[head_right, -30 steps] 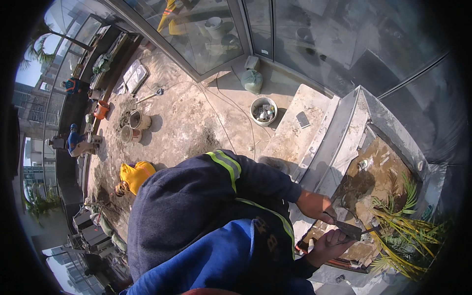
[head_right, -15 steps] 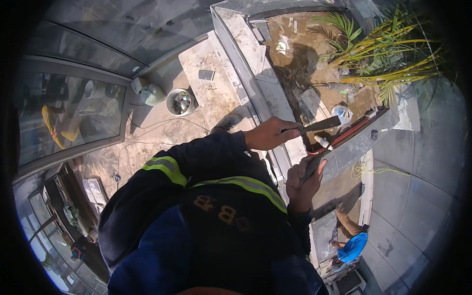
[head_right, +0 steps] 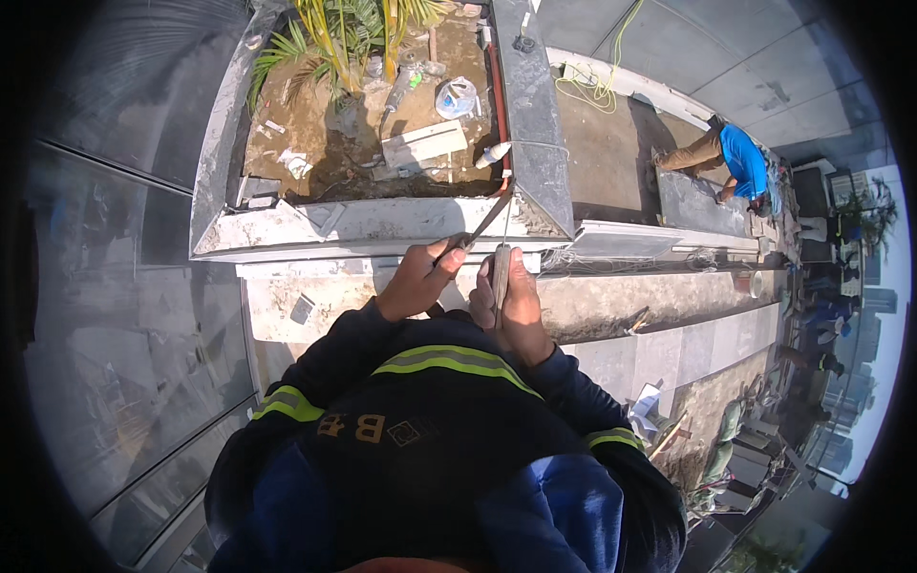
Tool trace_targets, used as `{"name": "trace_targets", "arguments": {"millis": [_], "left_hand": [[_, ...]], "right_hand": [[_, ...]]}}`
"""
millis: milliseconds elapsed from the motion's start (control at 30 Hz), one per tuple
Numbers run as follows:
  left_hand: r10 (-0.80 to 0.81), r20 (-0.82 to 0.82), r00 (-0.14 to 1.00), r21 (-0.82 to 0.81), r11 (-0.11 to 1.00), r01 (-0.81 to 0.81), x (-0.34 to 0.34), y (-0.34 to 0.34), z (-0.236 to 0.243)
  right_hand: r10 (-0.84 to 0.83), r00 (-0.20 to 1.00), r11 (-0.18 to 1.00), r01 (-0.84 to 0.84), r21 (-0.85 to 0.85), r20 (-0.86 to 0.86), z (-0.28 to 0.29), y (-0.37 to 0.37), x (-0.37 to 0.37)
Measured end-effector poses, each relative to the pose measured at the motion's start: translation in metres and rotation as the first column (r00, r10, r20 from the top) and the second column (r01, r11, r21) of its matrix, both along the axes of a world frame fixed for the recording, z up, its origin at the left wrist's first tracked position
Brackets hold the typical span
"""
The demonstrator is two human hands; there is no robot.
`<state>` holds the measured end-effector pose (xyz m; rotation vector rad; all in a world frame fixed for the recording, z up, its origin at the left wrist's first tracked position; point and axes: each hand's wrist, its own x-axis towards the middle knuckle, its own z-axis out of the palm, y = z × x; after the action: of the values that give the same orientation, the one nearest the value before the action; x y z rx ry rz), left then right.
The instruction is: The person scoops mortar from a bucket and applies it to a stone ledge using a trowel and a smaller hand tool. They smooth the mortar along the edge and joints, occasionally scraping excess material. Other workers are visible in the background.
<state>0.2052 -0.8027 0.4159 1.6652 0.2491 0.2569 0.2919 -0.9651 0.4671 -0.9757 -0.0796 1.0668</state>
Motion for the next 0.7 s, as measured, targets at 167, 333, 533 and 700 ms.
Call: {"name": "trace_targets", "arguments": {"millis": [167, 333, 533, 700], "left_hand": [[-0.02, -0.079, 0.997, -0.015, 1.0, 0.019, 0.019, 0.014, 0.001], [-0.202, -0.133, 0.97, -0.064, 0.979, 0.195, 0.042, -0.018, -0.008], [-0.315, -0.1, 0.944, -0.145, 0.943, 0.3, 0.061, -0.037, 0.011], [-0.241, -0.175, 0.955, -0.031, 0.97, 0.24, 0.07, -0.065, -0.002]], "right_hand": [[-0.307, 0.943, 0.948, 0.315, 0.046, -0.128, -0.008, -0.023, 0.022], [-0.188, 0.98, 0.98, 0.183, 0.078, 0.065, -0.007, -0.046, -0.005], [-0.538, 0.836, 0.831, 0.547, 0.101, -0.11, -0.008, -0.076, 0.038], [-0.27, 0.959, 0.963, 0.267, 0.048, 0.082, -0.01, -0.089, 0.007]]}}
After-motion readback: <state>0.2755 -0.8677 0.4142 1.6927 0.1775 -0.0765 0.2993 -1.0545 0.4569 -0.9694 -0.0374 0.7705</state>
